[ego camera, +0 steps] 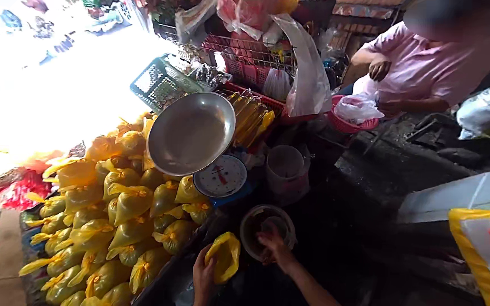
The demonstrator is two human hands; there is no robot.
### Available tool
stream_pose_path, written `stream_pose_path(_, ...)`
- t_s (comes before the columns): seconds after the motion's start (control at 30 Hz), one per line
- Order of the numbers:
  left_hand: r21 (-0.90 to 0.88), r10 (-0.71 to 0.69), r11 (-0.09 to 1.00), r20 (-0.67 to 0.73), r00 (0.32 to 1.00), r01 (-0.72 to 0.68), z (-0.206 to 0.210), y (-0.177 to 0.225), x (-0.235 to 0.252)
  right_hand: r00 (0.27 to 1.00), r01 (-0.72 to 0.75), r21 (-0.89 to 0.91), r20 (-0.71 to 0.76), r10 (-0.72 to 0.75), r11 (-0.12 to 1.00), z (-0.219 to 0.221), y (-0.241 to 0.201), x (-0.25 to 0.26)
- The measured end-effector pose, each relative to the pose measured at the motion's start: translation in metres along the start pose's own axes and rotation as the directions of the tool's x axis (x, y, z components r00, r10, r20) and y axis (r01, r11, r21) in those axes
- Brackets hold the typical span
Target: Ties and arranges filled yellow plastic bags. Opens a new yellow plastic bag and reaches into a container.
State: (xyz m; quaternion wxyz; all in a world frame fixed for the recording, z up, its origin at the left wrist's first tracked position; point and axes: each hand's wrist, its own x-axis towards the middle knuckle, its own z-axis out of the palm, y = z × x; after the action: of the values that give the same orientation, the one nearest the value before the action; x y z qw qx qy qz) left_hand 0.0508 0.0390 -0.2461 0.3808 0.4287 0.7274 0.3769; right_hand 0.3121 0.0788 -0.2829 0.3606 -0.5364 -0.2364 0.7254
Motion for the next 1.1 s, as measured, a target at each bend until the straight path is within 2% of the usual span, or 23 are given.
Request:
stream_pose_path(0.07, -0.006, -0.043, 0.999, 0.023, 0.999, 0.043, -0.004, -0.002, -0.015, 0.969, -0.151, -0.214, -0.225, 0.102, 0.965, -0.061, 0.039, 0.041)
stream_pose_path(0.1, 0.002, -0.043, 0.999, 0.049, 0.998, 0.043, -0.004, -0.004, -0.021, 0.937, -0.254, -0.363, -0.323, 0.135, 0.896, -0.091, 0.065, 0.065)
stream_pose_path(0.17, -0.005, -0.023, 1.000, 0.065, 0.998, 0.023, -0.003, -0.009, -0.032, 0.885, -0.418, -0.602, -0.440, 0.154, 0.681, -0.137, 0.119, 0.106)
stream_pose_path(0.23, -0.035, 0.012, 0.999, 0.039, 0.999, -0.010, 0.001, -0.014, -0.044, 0.872, -0.472, -0.715, -0.466, 0.152, 0.516, -0.155, 0.153, 0.120)
stream_pose_path(0.33, -0.088, 0.108, 0.990, -0.003, 0.994, -0.108, 0.003, -0.018, -0.048, 0.863, -0.487, -0.793, -0.502, 0.059, 0.365, -0.151, 0.161, 0.130)
stream_pose_path(0.43, -0.100, 0.145, 0.984, -0.026, 0.989, -0.147, -0.004, -0.010, -0.052, 0.887, -0.454, -0.845, -0.460, 0.050, 0.283, -0.153, 0.154, 0.136)
stream_pose_path(0.53, -0.039, 0.100, 0.994, -0.098, 0.990, -0.104, -0.010, -0.008, -0.051, 0.938, -0.341, -0.908, -0.345, 0.027, 0.242, -0.173, 0.142, 0.143)
stream_pose_path(0.63, -0.036, 0.006, 0.999, -0.235, 0.972, -0.015, -0.016, -0.017, -0.051, 0.977, -0.206, -0.957, -0.212, -0.005, 0.205, -0.199, 0.142, 0.144)
stream_pose_path(0.7, -0.037, -0.007, 0.999, -0.276, 0.961, -0.004, -0.023, -0.019, -0.053, 0.993, -0.099, -0.973, -0.109, -0.040, 0.206, -0.201, 0.143, 0.145)
stream_pose_path(0.77, -0.047, -0.019, 0.999, -0.272, 0.962, 0.006, -0.031, -0.021, -0.055, 0.996, 0.034, -0.975, 0.016, -0.088, 0.218, -0.184, 0.147, 0.152)
stream_pose_path(0.9, -0.041, -0.109, 0.994, -0.221, 0.969, 0.103, -0.033, -0.037, -0.051, 0.986, 0.115, -0.958, 0.142, 0.089, 0.261, -0.132, 0.155, 0.190)
stream_pose_path(0.93, -0.035, -0.131, 0.991, -0.197, 0.972, 0.126, -0.032, -0.045, -0.049, 0.975, 0.074, -0.953, 0.131, 0.180, 0.295, -0.121, 0.156, 0.205)
stream_pose_path(0.97, -0.020, -0.152, 0.988, -0.169, 0.974, 0.151, -0.031, -0.053, -0.047, 0.964, -0.010, -0.926, 0.091, 0.251, 0.377, -0.109, 0.152, 0.214)
stream_pose_path(1.03, 0.029, -0.193, 0.980, -0.105, 0.975, 0.197, -0.025, -0.069, -0.039, 0.959, -0.238, -0.759, -0.084, 0.270, 0.607, -0.094, 0.146, 0.217)
stream_pose_path(1.07, 0.055, -0.202, 0.977, -0.066, 0.977, 0.205, -0.024, -0.078, -0.036, 0.948, -0.317, -0.627, -0.180, 0.264, 0.712, -0.089, 0.145, 0.209)
stream_pose_path(1.1, 0.073, -0.192, 0.978, -0.022, 0.981, 0.193, -0.026, -0.088, -0.032, 0.935, -0.350, -0.531, -0.254, 0.249, 0.772, -0.081, 0.147, 0.201)
